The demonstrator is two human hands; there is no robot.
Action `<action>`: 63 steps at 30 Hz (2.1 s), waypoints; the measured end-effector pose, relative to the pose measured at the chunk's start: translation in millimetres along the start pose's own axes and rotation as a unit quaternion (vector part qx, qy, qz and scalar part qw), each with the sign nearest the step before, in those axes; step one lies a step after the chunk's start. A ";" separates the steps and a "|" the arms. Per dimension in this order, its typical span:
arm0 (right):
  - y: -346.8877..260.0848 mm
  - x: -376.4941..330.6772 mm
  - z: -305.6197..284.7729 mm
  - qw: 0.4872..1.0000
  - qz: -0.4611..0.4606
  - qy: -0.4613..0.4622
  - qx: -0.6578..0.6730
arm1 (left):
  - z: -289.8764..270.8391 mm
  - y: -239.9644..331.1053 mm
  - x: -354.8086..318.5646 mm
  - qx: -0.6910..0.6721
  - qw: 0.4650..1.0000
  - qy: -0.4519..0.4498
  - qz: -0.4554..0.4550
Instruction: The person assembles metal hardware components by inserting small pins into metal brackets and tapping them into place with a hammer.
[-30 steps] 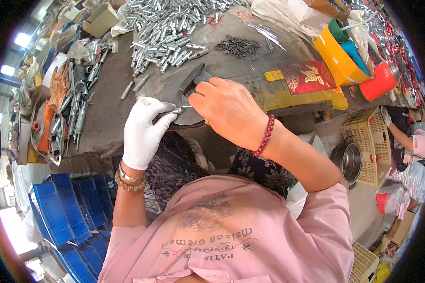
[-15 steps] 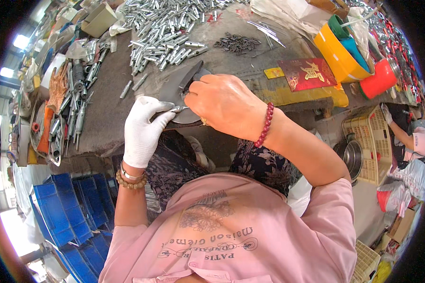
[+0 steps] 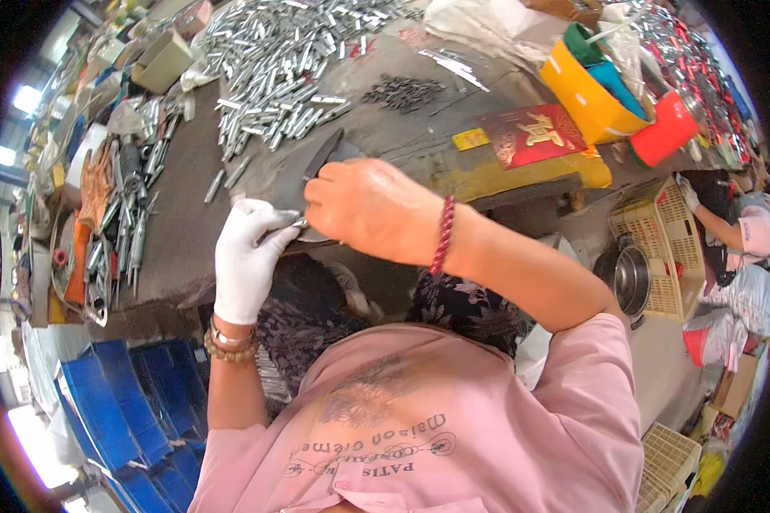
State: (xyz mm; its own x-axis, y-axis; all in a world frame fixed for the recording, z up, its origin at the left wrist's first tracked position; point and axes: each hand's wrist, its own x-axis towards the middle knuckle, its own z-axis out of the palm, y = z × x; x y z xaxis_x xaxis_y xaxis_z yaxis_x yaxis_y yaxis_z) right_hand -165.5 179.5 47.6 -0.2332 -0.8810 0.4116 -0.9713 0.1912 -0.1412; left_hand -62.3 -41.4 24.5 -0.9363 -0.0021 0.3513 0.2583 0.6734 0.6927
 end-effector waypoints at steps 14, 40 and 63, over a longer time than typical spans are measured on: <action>91.0 -74.7 -31.9 0.898 0.421 0.104 -0.074 | -2.9 6.9 -0.4 0.045 0.999 0.008 0.012; 110.7 -68.4 -37.4 0.913 0.396 0.098 -0.014 | -2.1 6.7 -4.7 0.050 0.999 0.014 0.015; 123.4 -69.5 -20.4 0.933 0.349 0.072 -0.055 | -1.3 5.8 -5.3 0.047 0.998 0.020 0.027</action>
State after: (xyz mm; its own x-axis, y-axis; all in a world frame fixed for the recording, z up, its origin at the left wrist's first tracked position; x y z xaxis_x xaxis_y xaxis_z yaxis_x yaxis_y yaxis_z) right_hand -270.1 273.2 20.0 -0.8067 -0.4601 0.3709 -0.5777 0.7463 -0.3306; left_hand -55.5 -38.5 27.5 -0.9105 0.0075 0.4134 0.2830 0.7402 0.6100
